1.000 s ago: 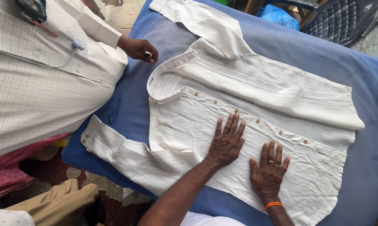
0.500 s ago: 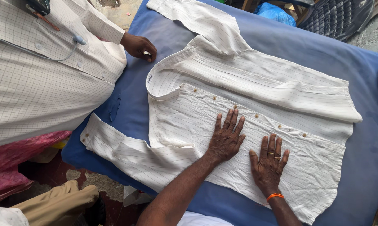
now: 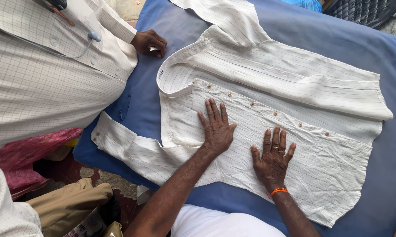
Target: The person smooths out a white shirt on a blue table by hand, pressing their palms across the fabric to flatten wrinkles.
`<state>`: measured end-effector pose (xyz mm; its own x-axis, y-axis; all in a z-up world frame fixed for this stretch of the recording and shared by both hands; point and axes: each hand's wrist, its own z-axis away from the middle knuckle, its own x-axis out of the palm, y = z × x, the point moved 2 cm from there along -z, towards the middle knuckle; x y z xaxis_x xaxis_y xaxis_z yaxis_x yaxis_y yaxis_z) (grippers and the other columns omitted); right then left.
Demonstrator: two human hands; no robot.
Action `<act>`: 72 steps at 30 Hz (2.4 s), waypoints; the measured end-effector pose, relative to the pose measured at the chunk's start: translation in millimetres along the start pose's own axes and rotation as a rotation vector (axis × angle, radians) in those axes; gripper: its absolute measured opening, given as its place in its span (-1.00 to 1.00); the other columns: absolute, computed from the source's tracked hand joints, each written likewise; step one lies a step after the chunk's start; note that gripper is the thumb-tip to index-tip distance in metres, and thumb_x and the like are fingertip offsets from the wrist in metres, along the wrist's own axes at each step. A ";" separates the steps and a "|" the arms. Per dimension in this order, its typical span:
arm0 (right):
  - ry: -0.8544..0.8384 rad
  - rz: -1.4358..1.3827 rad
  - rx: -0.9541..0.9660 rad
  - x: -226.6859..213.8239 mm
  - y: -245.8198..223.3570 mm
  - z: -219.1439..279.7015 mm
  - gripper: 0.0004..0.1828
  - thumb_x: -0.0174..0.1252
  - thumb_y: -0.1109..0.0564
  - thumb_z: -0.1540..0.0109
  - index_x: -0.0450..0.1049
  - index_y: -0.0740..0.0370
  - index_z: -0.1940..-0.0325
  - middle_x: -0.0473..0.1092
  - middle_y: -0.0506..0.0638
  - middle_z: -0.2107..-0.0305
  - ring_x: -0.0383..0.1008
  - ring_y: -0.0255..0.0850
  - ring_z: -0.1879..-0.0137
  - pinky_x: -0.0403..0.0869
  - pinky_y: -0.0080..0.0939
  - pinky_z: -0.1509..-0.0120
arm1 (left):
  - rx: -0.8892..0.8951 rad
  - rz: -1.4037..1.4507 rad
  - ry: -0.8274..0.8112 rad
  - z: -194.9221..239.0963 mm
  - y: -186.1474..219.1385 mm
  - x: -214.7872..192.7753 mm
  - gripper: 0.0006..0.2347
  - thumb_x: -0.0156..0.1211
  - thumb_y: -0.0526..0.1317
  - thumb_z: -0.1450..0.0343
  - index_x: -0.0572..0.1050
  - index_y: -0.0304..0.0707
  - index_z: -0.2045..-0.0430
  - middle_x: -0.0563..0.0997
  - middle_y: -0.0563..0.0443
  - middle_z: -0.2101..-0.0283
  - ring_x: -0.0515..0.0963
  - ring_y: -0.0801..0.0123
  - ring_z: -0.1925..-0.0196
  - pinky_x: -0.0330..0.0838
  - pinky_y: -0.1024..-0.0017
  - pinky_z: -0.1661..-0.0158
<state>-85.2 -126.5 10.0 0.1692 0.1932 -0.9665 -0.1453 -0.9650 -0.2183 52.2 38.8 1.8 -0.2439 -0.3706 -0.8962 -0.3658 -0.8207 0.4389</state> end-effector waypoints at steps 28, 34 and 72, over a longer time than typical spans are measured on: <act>-0.076 0.032 0.029 -18.1 -13.3 -8.6 -0.18 -0.28 -0.36 -0.37 -0.17 0.05 -0.60 -0.28 0.13 -0.56 -0.40 -0.04 -0.66 -0.43 0.33 -0.64 | -0.027 -0.119 0.250 -16.6 -30.7 -20.8 -0.36 -0.18 0.18 -0.57 -0.05 -0.17 -0.50 -0.23 -0.54 -0.52 -0.27 -0.26 -0.59 -0.46 -0.49 -0.39; -0.081 0.060 0.027 -15.6 -9.9 -6.1 -0.20 -0.28 -0.35 -0.39 -0.18 0.05 -0.61 -0.29 0.13 -0.56 -0.41 -0.03 -0.67 -0.43 0.33 -0.65 | -0.021 -0.156 0.212 -15.9 -35.9 -13.4 -0.34 -0.15 0.18 -0.58 -0.08 -0.17 -0.52 -0.23 -0.56 -0.52 -0.28 -0.29 -0.59 -0.42 -0.54 -0.37; -0.004 -0.039 0.116 -9.0 -25.5 -28.5 -0.15 -0.24 -0.36 -0.43 -0.24 0.14 -0.64 -0.31 0.15 -0.59 -0.38 -0.01 -0.70 -0.43 0.32 -0.68 | -0.048 -0.141 0.093 -18.6 -35.6 -11.3 -0.30 -0.28 0.28 -0.61 -0.15 -0.18 -0.55 -0.30 -0.59 -0.52 -0.34 -0.31 -0.59 -0.47 -0.51 -0.40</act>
